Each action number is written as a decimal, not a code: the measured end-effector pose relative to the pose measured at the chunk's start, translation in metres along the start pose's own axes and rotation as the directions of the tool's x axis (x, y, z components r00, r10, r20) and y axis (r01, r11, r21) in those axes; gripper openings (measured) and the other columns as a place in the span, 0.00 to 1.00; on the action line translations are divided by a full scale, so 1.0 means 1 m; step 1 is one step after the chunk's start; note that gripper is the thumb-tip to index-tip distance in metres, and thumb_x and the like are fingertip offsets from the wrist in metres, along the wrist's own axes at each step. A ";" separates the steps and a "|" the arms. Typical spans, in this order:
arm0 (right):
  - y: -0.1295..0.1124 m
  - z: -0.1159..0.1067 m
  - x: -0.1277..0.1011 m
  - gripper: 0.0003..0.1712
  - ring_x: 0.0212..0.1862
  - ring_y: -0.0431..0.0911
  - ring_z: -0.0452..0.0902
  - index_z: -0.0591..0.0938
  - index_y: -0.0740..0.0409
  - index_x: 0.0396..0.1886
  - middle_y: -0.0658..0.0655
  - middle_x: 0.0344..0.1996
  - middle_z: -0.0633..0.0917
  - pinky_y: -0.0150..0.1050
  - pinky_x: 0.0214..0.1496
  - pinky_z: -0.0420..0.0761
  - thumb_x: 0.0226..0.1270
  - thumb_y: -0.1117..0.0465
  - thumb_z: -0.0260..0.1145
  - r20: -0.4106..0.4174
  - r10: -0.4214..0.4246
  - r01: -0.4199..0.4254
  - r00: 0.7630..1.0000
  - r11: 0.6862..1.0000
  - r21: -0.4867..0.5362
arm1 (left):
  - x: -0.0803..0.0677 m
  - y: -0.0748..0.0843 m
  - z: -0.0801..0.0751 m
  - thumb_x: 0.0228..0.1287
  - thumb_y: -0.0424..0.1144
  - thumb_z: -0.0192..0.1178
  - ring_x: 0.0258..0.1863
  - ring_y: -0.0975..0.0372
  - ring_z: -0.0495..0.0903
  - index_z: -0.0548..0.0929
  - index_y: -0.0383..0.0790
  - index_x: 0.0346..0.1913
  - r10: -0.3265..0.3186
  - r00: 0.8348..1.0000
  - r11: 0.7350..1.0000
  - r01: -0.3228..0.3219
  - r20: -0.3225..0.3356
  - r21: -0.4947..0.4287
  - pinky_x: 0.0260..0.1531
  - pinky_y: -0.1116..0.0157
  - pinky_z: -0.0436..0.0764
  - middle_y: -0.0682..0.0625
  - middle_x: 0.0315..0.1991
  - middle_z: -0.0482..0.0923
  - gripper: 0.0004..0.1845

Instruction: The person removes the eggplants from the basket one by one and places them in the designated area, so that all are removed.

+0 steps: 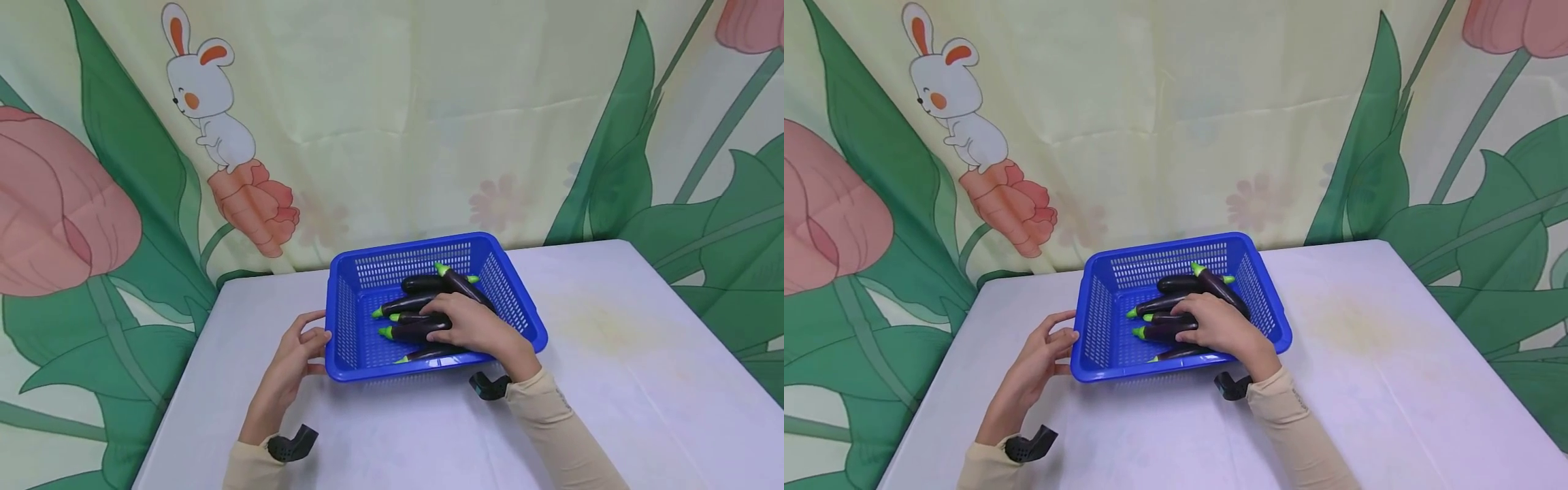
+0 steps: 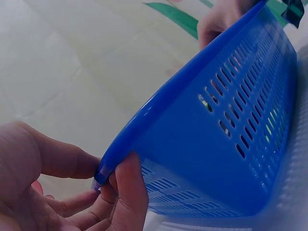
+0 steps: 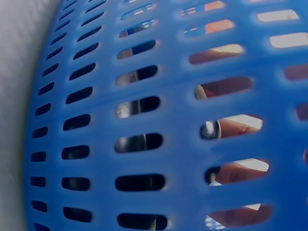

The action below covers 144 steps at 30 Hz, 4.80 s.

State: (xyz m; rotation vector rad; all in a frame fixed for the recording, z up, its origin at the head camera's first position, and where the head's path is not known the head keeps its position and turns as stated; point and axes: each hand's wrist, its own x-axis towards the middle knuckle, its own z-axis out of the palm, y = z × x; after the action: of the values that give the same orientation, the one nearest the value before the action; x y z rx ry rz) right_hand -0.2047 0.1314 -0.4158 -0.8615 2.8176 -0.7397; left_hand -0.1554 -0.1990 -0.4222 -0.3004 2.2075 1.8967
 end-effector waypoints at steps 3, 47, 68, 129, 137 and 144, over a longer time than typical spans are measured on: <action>0.000 -0.001 0.000 0.21 0.60 0.53 0.80 0.87 0.54 0.57 0.55 0.56 0.87 0.55 0.67 0.80 0.67 0.55 0.76 0.001 0.010 -0.010 1.000 1.000 -0.018 | 0.001 0.001 0.000 0.77 0.38 0.58 0.35 0.60 0.85 0.64 0.48 0.77 0.004 1.000 1.000 -0.004 -0.001 0.007 0.32 0.63 0.87 0.48 0.46 0.85 0.29; 0.027 -0.068 -0.048 0.19 0.48 0.46 0.82 0.87 0.47 0.58 0.52 0.46 0.88 0.37 0.51 0.83 0.71 0.49 0.72 -0.178 0.122 -0.083 0.976 0.973 0.216 | -0.002 -0.001 -0.001 0.76 0.37 0.58 0.35 0.58 0.85 0.65 0.47 0.76 0.020 1.000 0.999 -0.019 -0.015 0.039 0.31 0.62 0.86 0.45 0.46 0.85 0.29; 0.070 -0.095 -0.086 0.27 0.56 0.32 0.75 0.77 0.55 0.68 0.59 0.61 0.82 0.29 0.53 0.75 0.78 0.46 0.64 -0.306 0.339 -0.224 0.890 0.908 0.353 | 0.002 0.004 -0.001 0.76 0.37 0.59 0.36 0.57 0.85 0.65 0.47 0.76 0.025 1.000 0.998 -0.024 -0.017 0.051 0.30 0.62 0.85 0.46 0.46 0.85 0.29; 0.162 -0.051 -0.085 0.38 0.57 0.69 0.75 0.72 0.75 0.63 0.80 0.58 0.77 0.59 0.56 0.78 0.79 0.42 0.59 -0.107 0.584 -0.545 0.805 0.799 0.255 | 0.008 -0.006 -0.006 0.77 0.36 0.58 0.40 0.56 0.84 0.70 0.51 0.74 0.028 0.999 1.000 -0.028 -0.033 0.006 0.32 0.62 0.87 0.47 0.48 0.85 0.26; 0.161 -0.053 -0.086 0.42 0.60 0.72 0.73 0.68 0.76 0.67 0.82 0.62 0.74 0.64 0.61 0.76 0.81 0.38 0.54 -0.066 0.588 -0.556 0.806 0.790 0.257 | 0.008 -0.004 -0.005 0.77 0.36 0.58 0.39 0.58 0.85 0.70 0.52 0.74 0.019 0.999 1.000 -0.019 -0.030 0.004 0.33 0.62 0.88 0.46 0.49 0.85 0.26; 0.158 -0.054 -0.086 0.45 0.65 0.74 0.70 0.65 0.75 0.72 0.82 0.66 0.72 0.67 0.65 0.75 0.81 0.36 0.52 -0.073 0.575 -0.543 0.815 0.801 0.251 | 0.008 -0.004 -0.004 0.77 0.36 0.58 0.39 0.58 0.85 0.69 0.52 0.74 0.014 0.999 1.000 -0.014 -0.035 0.006 0.33 0.62 0.88 0.48 0.46 0.84 0.27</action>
State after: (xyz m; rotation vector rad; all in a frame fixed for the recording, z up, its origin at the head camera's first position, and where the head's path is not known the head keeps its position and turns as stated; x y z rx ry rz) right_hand -0.2249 0.3152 -0.4474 0.0873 2.7954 -1.0056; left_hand -0.1624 -0.2040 -0.4279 -0.3203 2.2422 1.9062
